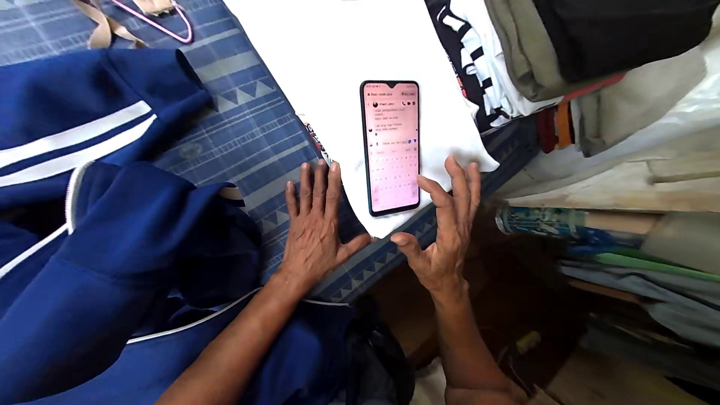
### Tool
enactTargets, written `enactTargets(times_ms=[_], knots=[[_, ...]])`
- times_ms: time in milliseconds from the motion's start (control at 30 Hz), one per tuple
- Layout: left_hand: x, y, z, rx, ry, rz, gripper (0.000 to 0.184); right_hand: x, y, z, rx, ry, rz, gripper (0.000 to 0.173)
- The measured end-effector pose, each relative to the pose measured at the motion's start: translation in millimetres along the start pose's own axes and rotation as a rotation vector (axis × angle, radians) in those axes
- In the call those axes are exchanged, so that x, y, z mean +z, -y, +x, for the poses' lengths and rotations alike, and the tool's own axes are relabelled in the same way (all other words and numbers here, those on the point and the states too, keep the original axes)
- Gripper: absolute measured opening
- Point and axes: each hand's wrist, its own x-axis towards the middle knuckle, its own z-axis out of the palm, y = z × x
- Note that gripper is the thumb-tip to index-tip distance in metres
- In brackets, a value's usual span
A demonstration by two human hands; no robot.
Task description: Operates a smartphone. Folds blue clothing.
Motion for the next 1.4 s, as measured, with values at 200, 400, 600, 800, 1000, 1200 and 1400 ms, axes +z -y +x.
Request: enactTargets(times_ms=[200, 400, 600, 800, 1000, 1200, 1400], knots=[[0.7, 0.0, -0.4, -0.002, -0.011, 0.005, 0.119, -2.2, -2.0, -2.7, -0.015, -0.029, 0.008, 0.076], [0.2, -0.9, 0.2, -0.012, -0.009, -0.004, 0.120, -2.2, -2.3, -5.0, -0.020, -0.038, 0.034, 0.069], [-1.4, -1.4, 0.5, -0.011, 0.001, 0.009, 0.120, -0.4, -0.7, -7.6, -0.034, -0.054, 0.069, 0.063], [-1.1, -1.4, 0.5, -0.016, 0.008, 0.015, 0.121, -3.2, -5.3, -3.4, 0.010, -0.033, -0.002, 0.076], [-0.8, -0.7, -0.3, -0.008, 0.000, 0.007, 0.121, -0.2, -5.0, -5.9, 0.018, -0.023, 0.000, 0.075], [-1.1, -1.0, 0.0, -0.017, 0.003, 0.006, 0.122, -0.5, -5.1, -5.0, 0.016, -0.040, 0.003, 0.077], [-0.7, -0.5, -0.2, -0.015, 0.010, 0.007, 0.122, -0.7, -4.6, -2.8, 0.015, 0.000, -0.035, 0.075]])
